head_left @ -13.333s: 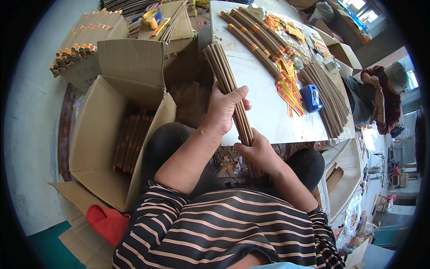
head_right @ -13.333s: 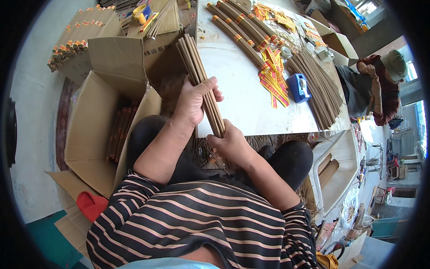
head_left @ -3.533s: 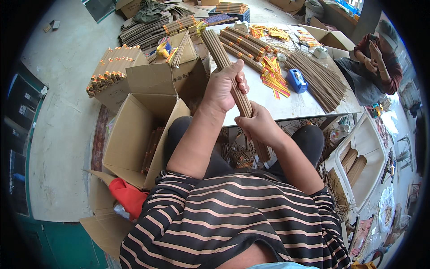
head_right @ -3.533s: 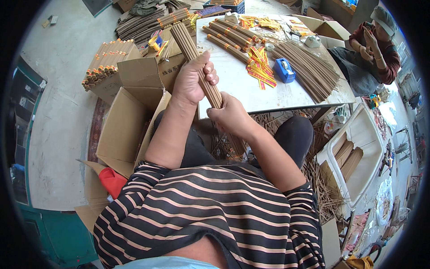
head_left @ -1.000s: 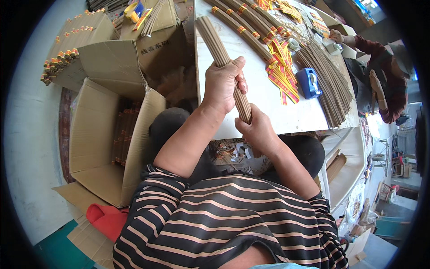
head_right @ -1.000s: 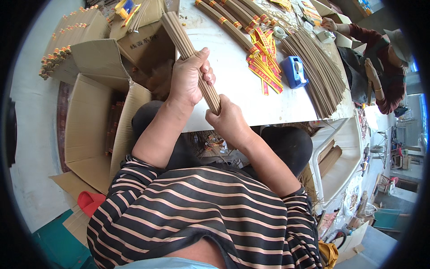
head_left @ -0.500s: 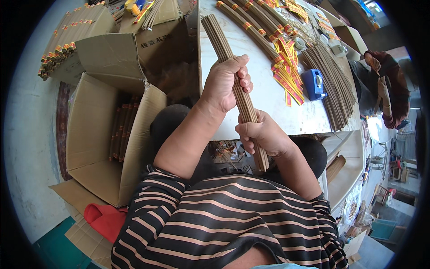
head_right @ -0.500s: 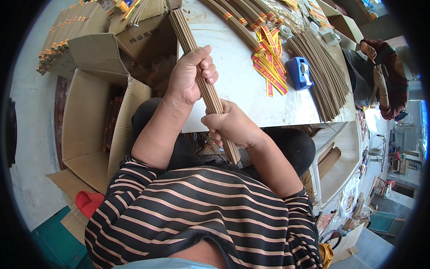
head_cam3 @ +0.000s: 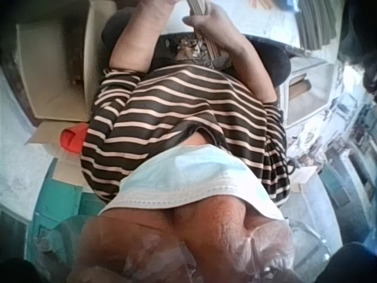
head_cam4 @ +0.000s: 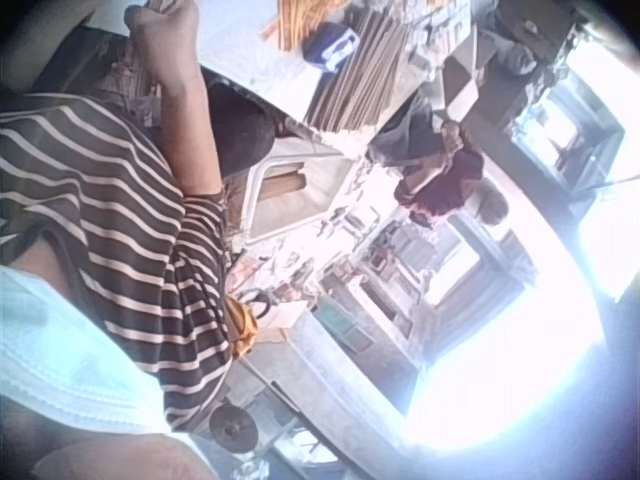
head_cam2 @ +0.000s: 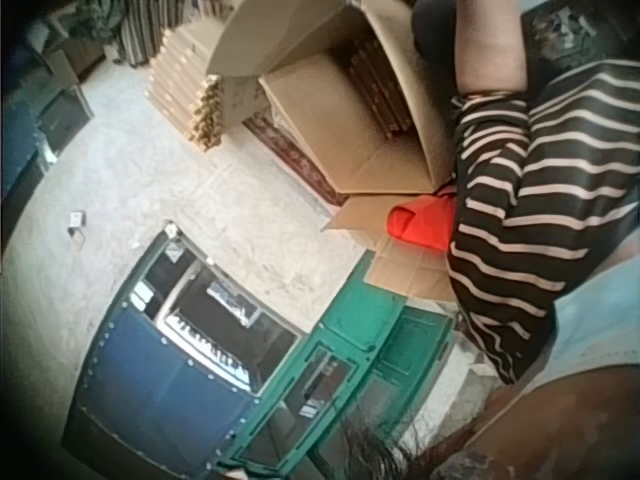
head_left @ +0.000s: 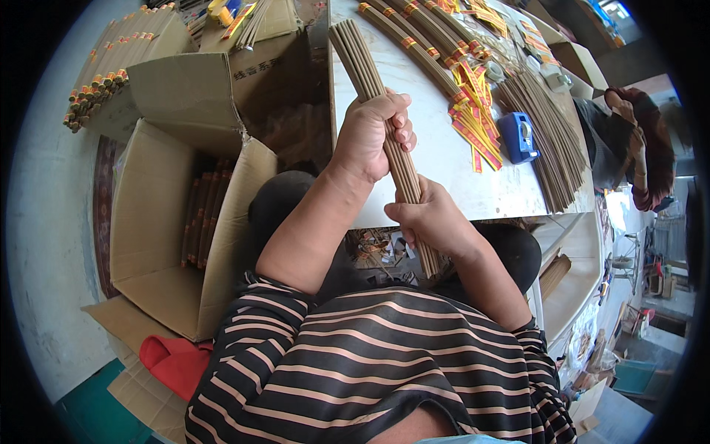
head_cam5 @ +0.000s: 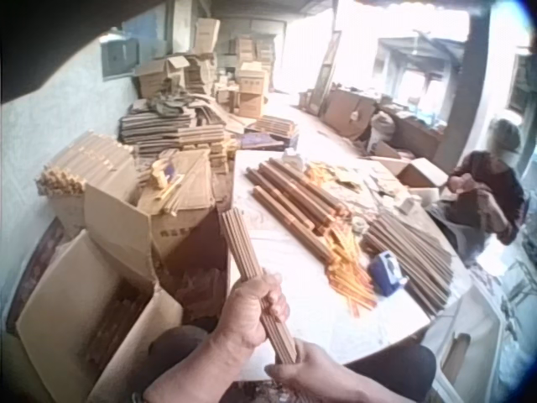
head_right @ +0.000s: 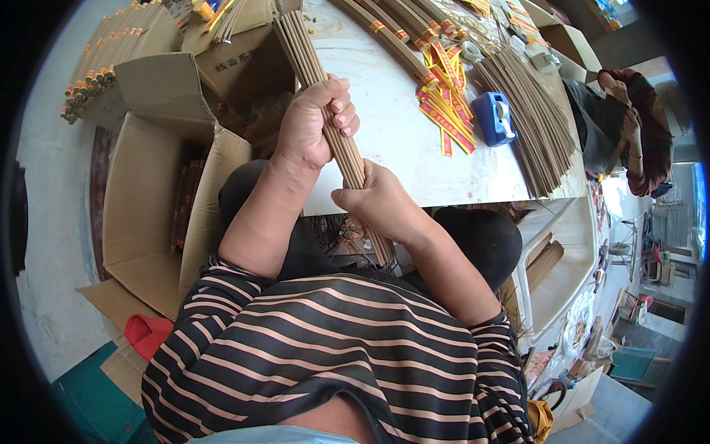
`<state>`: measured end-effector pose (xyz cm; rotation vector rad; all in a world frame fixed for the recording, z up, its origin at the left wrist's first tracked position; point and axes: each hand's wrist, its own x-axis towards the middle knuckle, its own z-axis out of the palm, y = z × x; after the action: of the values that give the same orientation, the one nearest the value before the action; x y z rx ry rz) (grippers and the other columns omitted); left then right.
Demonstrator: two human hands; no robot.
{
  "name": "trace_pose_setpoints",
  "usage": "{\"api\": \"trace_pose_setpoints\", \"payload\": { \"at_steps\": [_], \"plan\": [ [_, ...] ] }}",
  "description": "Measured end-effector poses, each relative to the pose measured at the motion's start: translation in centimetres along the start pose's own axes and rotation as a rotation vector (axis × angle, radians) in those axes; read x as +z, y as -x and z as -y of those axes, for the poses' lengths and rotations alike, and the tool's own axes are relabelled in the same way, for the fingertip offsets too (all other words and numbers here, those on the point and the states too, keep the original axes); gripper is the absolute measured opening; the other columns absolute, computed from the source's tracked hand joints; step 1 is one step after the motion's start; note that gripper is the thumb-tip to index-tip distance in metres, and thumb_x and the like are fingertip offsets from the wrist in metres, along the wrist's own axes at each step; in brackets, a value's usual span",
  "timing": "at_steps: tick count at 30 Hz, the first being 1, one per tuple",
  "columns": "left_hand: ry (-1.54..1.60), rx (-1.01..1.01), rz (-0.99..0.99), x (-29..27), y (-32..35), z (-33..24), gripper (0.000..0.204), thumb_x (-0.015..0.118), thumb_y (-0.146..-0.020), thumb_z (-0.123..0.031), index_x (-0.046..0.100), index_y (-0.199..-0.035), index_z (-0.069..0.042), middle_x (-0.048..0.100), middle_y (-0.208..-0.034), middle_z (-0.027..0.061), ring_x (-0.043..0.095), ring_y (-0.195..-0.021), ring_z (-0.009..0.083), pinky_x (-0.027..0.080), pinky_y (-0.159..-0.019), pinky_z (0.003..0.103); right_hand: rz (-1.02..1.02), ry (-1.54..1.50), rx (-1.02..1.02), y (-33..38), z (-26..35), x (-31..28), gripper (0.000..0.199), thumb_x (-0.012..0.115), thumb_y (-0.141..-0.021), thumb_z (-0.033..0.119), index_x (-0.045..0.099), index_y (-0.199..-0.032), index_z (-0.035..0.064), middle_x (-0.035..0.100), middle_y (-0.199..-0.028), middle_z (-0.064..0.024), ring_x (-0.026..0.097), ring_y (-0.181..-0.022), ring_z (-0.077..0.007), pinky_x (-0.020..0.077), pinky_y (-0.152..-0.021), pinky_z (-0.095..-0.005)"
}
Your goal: The person bundles incense sticks by hand, aligns them, and wraps them with a yellow and red paper band. They place the finished bundles into a cardboard box and continue to gather and bundle more sticks from a nearby container.
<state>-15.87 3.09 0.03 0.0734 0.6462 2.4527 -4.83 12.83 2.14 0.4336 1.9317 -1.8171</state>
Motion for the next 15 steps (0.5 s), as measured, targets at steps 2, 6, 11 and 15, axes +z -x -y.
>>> {"api": "trace_pose_setpoints", "payload": {
  "at_steps": [2,6,11,15],
  "plan": [
    [0.112,-0.029,0.095,-0.3,0.2,-0.5,0.017,0.059,-0.080,-0.007,0.046,-0.069,-0.011,0.047,-0.056,0.0002,0.045,-0.043,0.0122,0.039,-0.043,0.028,0.152,-0.199,0.018,0.3,0.2,-0.4,0.018,0.062,-0.077,0.006,0.045,-0.084,0.0027,0.049,-0.056,-0.0035,0.049,-0.041,-0.0102,0.0411,-0.037,-0.0235],
    [0.091,-0.003,0.132,-0.2,0.4,-0.5,0.017,0.059,-0.081,-0.008,0.046,-0.069,-0.011,0.044,-0.054,-0.0016,0.043,-0.043,0.0096,0.038,-0.042,0.025,0.327,-0.413,0.087,0.1,-0.2,-0.6,0.016,0.061,-0.076,0.004,0.046,-0.081,0.0028,0.049,-0.057,-0.0034,0.049,-0.041,-0.0104,0.0413,-0.037,-0.0236],
    [-0.177,0.079,-0.108,0.4,0.4,-0.2,0.016,0.059,-0.081,-0.008,0.047,-0.071,-0.011,0.042,-0.054,-0.0024,0.042,-0.044,0.0086,0.038,-0.043,0.025,-0.115,0.159,-0.029,-0.4,-0.4,0.5,0.016,0.059,-0.076,0.005,0.044,-0.082,0.0018,0.048,-0.058,-0.0025,0.049,-0.043,-0.0105,0.0414,-0.038,-0.0252],
    [0.046,0.000,0.014,0.1,0.6,-0.5,0.014,0.059,-0.080,-0.006,0.048,-0.073,-0.010,0.042,-0.055,-0.0018,0.043,-0.045,0.0092,0.037,-0.043,0.025,0.140,-0.170,0.048,0.2,0.0,-0.2,0.019,0.062,-0.075,0.005,0.045,-0.081,0.0025,0.048,-0.058,-0.0029,0.049,-0.043,-0.0102,0.0412,-0.037,-0.0243]
  ]
}}
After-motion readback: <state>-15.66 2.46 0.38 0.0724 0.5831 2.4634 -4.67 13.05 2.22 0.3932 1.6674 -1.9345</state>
